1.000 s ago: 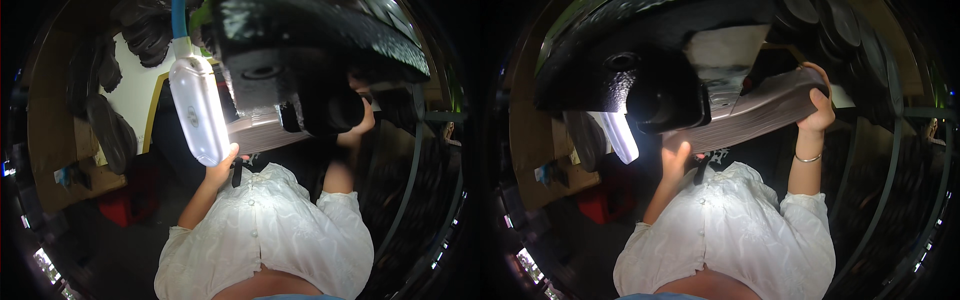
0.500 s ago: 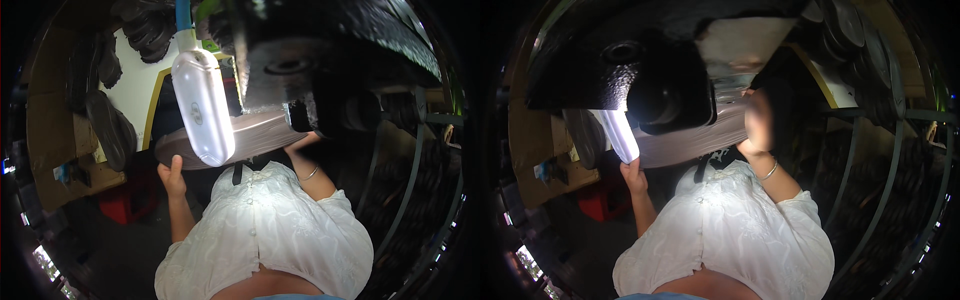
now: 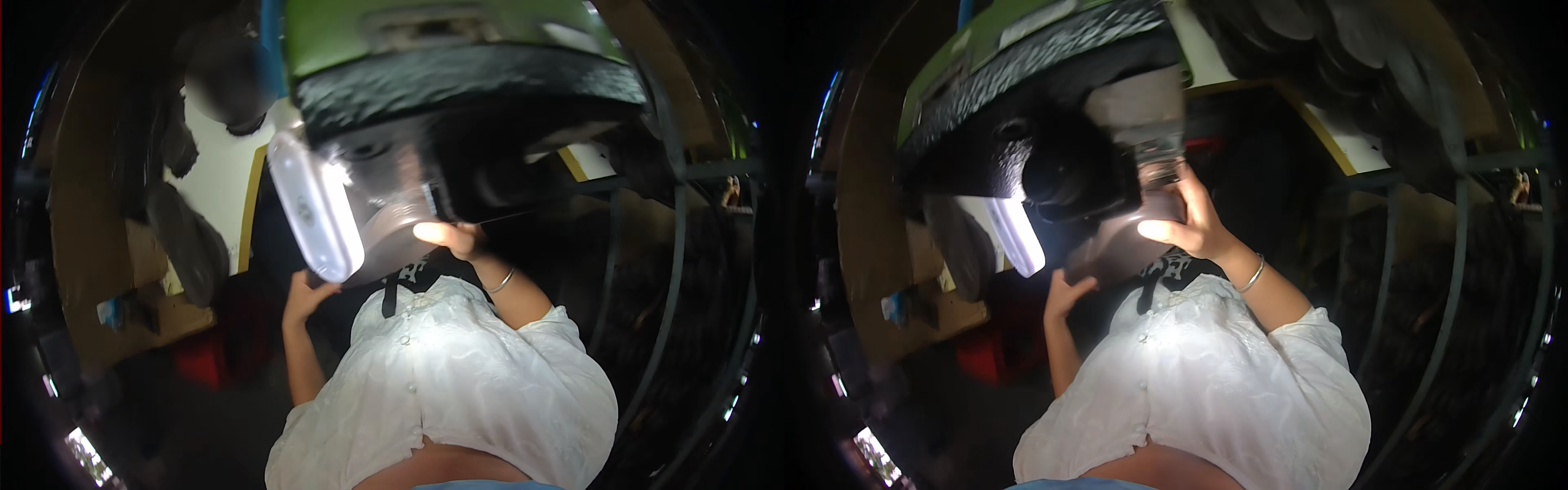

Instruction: The person repeatedly picks up dark-colored shoe soles from a pile and presses them against a rotating grinding wheel on a green machine. They hold each sole with both hands, moving it back and forth against the wheel to smooth or shape the surface, then place it back on the pile before picking up the next one.

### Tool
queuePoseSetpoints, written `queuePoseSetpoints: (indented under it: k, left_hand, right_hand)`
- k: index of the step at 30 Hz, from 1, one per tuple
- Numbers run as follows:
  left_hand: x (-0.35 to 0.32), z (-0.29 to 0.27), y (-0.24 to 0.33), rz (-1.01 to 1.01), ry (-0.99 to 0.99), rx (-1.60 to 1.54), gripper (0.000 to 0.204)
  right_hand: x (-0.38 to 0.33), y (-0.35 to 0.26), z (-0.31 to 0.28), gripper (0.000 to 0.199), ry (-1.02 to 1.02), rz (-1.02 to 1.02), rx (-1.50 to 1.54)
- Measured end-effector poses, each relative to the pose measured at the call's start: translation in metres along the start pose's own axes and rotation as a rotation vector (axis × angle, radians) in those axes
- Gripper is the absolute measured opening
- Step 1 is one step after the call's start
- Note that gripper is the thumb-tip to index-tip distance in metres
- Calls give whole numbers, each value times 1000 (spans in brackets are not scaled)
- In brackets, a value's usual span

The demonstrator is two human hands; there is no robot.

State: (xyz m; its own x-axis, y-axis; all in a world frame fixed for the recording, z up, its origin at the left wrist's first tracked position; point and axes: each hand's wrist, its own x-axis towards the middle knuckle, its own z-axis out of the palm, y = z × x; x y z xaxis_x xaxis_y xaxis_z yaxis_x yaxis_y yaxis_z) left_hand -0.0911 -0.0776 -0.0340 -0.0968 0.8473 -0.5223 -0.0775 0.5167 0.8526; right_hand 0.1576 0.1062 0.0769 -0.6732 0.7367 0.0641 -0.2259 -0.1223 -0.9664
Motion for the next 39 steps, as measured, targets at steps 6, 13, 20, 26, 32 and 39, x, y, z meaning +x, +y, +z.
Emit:
queuePoseSetpoints:
  k: [6,13,20,26,32,39]
  left_hand:
    - [45,111,5,299,-317,229,44]
    - [66,177,26,467,-444,468,37]
    - [59,183,96,628,-17,744,34]
    - [69,159,111,646,-18,509,46]
    - [126,81,100,624,361,269,25]
    - [166,13,262,806,966,188,53]
  right_hand:
    - [19,-13,-7,72,-117,-121,-371]
    - [8,-10,-55,76,70,-107,-306]
    - [-37,46,-56,111,489,-123,-643]
    - [27,-54,-102,79,626,-454,-1246]
    - [87,-151,-98,41,764,-760,-1338]
    - [56,-33,-56,41,407,-378,-166]
